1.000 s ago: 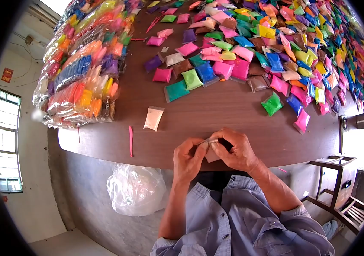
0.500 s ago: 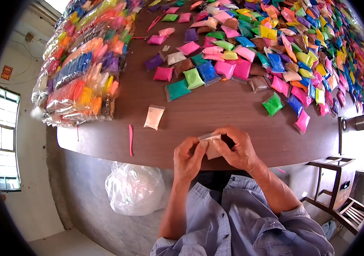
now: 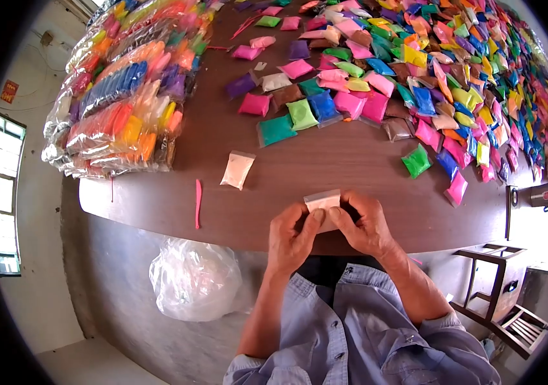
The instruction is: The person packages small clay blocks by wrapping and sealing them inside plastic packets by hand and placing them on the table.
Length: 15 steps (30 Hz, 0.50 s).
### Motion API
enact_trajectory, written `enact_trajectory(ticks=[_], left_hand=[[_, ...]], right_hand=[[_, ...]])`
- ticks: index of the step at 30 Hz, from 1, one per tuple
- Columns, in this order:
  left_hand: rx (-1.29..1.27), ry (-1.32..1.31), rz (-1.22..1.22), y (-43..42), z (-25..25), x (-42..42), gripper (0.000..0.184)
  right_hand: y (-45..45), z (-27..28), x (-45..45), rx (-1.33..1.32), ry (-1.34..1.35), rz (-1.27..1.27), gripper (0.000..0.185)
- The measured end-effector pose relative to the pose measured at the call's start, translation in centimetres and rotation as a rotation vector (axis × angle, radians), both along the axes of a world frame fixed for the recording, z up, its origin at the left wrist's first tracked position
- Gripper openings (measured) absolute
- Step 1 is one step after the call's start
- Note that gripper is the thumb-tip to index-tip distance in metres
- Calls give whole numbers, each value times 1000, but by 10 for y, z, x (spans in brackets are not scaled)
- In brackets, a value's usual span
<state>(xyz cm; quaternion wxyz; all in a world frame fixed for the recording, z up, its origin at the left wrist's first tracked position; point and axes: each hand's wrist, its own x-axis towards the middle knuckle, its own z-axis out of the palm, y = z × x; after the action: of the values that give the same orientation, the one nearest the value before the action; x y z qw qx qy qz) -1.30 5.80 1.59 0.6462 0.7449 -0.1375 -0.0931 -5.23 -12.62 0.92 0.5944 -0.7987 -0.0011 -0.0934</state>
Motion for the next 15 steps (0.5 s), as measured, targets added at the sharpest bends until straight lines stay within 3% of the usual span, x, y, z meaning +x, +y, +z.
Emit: enact_trajectory(ticks=[6, 12, 15], left_hand=[[-2, -30, -31, -8, 7, 0, 22], [18, 7, -33, -2, 5, 0, 19], [-102, 36, 9, -3, 2, -1, 16]], right_hand=[[2, 8, -1, 134, 35, -61, 12], [7, 8, 1, 10, -23, -39, 14], [9, 8, 1, 17, -38, -14, 14]])
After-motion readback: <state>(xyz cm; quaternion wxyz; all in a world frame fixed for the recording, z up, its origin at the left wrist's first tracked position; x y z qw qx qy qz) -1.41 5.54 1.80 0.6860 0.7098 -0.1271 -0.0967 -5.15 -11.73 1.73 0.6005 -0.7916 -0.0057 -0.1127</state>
